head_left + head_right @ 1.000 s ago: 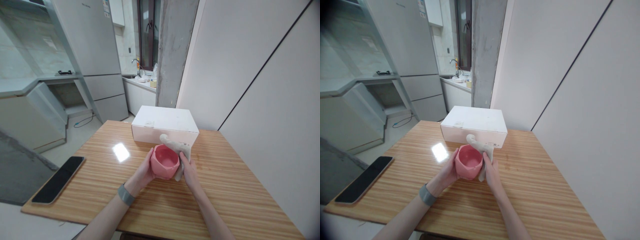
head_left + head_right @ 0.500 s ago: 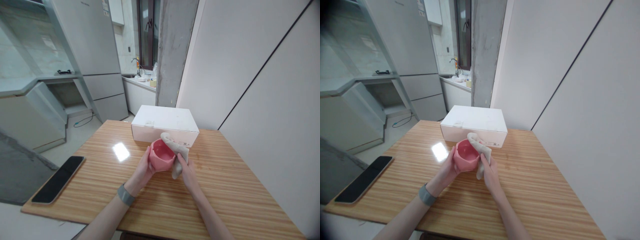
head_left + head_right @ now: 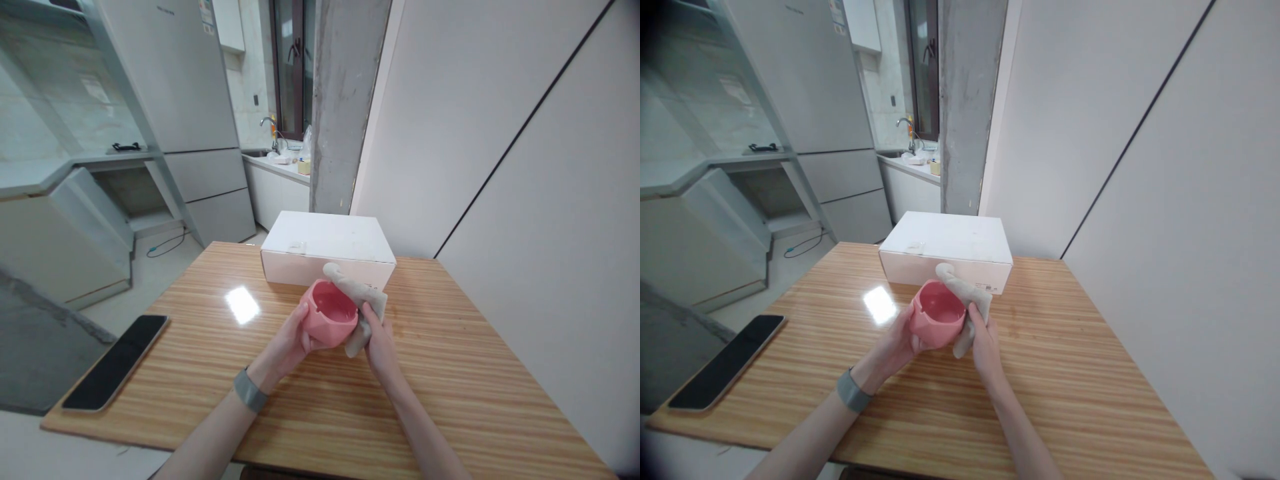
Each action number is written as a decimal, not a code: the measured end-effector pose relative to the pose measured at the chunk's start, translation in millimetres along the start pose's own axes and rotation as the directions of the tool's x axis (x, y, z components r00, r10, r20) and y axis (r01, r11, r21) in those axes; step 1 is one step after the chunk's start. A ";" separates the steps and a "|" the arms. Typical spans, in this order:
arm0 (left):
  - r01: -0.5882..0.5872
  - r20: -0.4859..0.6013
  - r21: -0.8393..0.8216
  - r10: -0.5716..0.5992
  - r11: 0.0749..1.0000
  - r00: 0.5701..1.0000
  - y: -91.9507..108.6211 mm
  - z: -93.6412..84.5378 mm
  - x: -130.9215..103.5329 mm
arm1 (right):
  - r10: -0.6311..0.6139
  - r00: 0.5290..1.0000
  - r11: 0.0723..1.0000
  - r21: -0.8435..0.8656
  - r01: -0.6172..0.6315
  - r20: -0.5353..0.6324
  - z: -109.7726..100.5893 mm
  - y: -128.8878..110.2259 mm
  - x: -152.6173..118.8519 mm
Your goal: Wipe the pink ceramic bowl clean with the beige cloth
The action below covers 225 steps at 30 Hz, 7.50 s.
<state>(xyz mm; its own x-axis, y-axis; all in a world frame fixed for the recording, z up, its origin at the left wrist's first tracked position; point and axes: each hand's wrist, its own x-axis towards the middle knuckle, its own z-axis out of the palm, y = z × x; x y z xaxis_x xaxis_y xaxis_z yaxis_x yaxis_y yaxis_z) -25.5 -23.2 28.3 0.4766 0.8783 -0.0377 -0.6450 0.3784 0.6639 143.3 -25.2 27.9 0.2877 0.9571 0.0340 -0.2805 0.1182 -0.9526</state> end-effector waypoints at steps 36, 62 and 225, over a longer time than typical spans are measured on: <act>-0.213 -0.098 0.087 0.221 0.973 0.970 4.1 16.6 -5.4 | -0.035 0.998 0.999 -0.012 0.035 0.054 1.0 0.1 -2.8; -0.286 -0.236 0.290 0.358 0.913 0.903 3.9 18.7 -2.6 | 0.000 0.997 1.000 -0.009 0.001 0.077 4.1 9.3 2.7; -0.347 -0.247 0.608 0.586 0.714 0.772 -5.5 11.5 1.0 | -0.046 0.989 0.999 -0.023 0.050 0.139 12.6 5.4 -14.9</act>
<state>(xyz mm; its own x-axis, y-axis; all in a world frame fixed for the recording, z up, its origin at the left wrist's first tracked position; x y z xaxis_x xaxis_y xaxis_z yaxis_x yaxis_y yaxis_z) -14.6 -27.8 33.2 -0.1574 0.9719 0.1750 -0.2632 -0.2121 0.9411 125.9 -35.5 26.1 0.1707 0.9780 0.1196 -0.2449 0.1597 -0.9563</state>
